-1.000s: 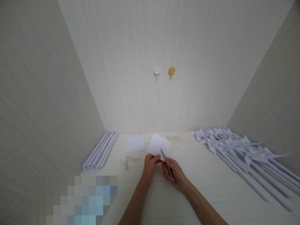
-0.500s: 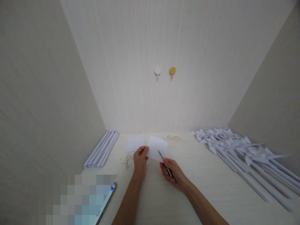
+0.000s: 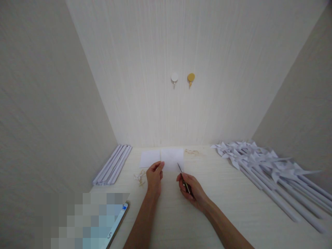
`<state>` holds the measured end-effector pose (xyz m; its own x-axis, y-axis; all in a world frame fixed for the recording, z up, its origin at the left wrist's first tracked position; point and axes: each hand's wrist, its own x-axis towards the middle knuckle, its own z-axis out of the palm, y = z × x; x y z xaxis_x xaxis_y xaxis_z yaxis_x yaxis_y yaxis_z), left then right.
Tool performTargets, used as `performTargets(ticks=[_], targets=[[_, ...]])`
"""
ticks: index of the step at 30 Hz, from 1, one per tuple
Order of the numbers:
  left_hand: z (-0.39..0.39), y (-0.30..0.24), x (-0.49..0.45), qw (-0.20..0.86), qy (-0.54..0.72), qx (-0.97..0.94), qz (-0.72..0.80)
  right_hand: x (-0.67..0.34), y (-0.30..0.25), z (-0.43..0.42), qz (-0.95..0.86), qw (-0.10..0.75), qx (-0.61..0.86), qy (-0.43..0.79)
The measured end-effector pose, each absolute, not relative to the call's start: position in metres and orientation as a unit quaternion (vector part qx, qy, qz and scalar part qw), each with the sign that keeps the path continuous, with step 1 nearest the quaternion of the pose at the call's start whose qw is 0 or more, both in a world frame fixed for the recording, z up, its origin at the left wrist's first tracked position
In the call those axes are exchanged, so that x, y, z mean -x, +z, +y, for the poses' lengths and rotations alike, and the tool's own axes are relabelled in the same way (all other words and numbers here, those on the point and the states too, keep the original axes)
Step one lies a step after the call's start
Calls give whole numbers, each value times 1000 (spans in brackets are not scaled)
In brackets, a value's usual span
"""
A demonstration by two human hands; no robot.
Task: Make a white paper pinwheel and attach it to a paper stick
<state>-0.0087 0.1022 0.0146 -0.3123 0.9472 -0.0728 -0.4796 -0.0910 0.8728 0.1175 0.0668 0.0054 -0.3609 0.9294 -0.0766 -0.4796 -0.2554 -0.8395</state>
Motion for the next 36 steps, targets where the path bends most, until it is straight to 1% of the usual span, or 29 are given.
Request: performTargets(ticks=[7, 16, 25, 36], targets=[[101, 11, 1, 528, 650, -338, 429, -116, 7, 68, -351, 523, 294, 719], [97, 11, -5, 491, 647, -355, 463, -113, 5, 67, -405, 489, 315, 706], [95, 14, -8, 512, 657, -333, 442, -113, 8, 64, -434, 465, 334, 695], [95, 12, -9, 530, 639, -351, 432, -113, 11, 65, -424, 472, 348, 690]])
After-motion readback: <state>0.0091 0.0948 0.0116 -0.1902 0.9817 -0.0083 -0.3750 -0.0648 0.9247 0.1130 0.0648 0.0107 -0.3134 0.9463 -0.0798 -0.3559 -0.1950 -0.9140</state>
